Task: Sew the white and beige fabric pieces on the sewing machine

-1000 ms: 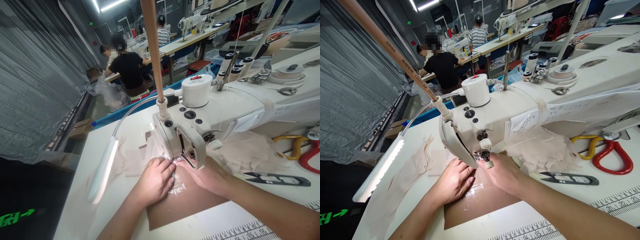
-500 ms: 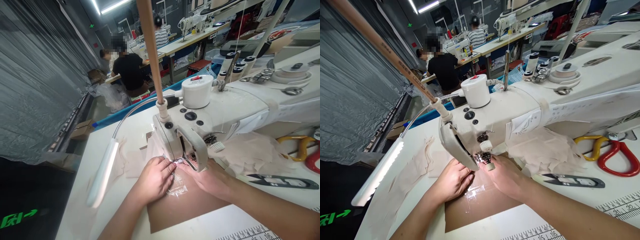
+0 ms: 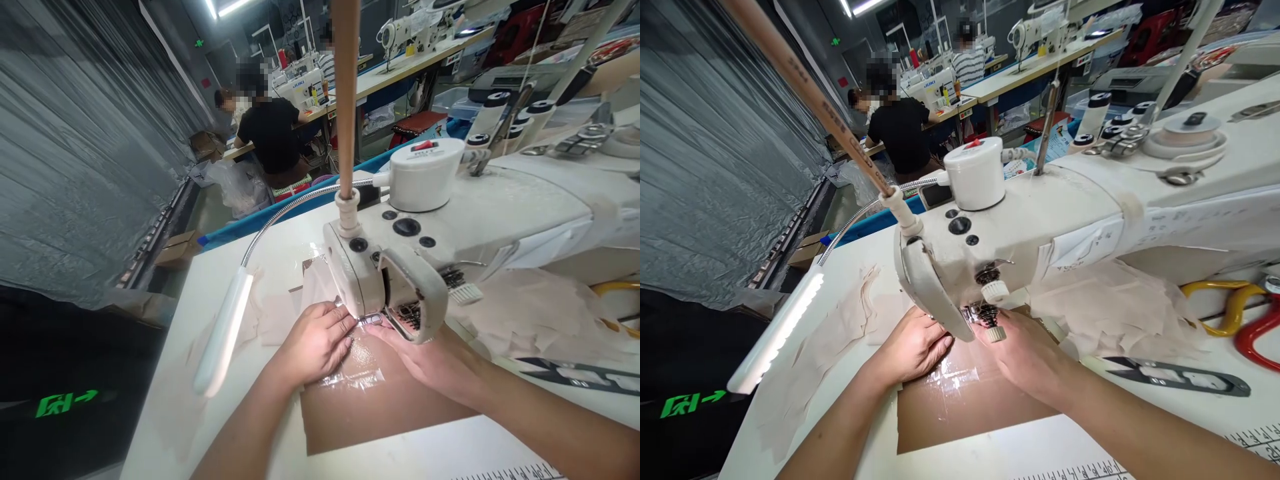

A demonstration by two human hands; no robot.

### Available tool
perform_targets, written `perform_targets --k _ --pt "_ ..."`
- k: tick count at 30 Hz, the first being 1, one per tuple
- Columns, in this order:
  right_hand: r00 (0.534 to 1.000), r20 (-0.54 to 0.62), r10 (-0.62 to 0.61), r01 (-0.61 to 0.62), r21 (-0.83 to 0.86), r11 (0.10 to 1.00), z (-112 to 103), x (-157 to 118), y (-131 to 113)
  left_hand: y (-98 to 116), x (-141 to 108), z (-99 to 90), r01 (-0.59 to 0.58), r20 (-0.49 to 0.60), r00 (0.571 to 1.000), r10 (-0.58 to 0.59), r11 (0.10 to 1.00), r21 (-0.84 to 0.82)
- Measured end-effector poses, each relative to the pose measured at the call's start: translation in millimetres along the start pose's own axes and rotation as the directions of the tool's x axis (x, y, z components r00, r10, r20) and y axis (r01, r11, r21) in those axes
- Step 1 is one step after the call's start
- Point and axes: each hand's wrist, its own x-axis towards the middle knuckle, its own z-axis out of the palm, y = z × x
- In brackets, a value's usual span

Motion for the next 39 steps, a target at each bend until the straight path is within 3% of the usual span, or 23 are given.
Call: perform_targets --k 6,10,16,19,24,29,33,36,39 --pt "0.999 0.011 0.032 -0.032 0.05 0.998 -1 1 -1 -1 0 0.3 0.018 -0.009 1.0 -0.018 1.0 -0.005" --pt "0.989 0.072 0.127 -0.137 0.16 0.978 -2 2 -2 -2 -2 2.7 0.019 -0.036 0.999 -0.02 0.999 -0.031" --pt "0.944 0.17 0.282 -0.322 0.299 0.898 -7 6 -5 -2 -12 1.0 0.073 -0.203 0.975 -0.091 0.993 -0.094" --pt "0.954 0.142 0.266 -0.295 0.259 0.92 -10 8 -7 -6 -17 -0.1 0.228 -0.242 0.943 -0.23 0.973 -0.035" --pt "0.993 0.025 0.119 -0.121 0.111 0.986 -10 6 -5 -6 -22 -2.8 0.434 -0.082 0.901 -0.426 0.886 0.163" --pt "0.999 0.01 0.047 -0.048 0.142 0.989 -7 0 0 33 -39 -20.1 0.493 0.029 0.86 -0.509 0.844 0.214" --pt "0.999 0.044 0.032 -0.039 0.164 0.986 -9 -2 -1 82 -66 -30.6 0.523 0.199 0.827 -0.526 0.849 0.073" --pt "0.996 0.092 -0.01 -0.01 0.214 0.977 -11 -3 -3 111 -85 -24.5 0.579 0.259 0.8 -0.541 0.81 -0.093" --pt "0.994 0.096 -0.045 0.021 0.239 0.971 -10 -5 -4 128 -96 -10.8 0.599 0.248 0.793 -0.557 0.786 -0.151"
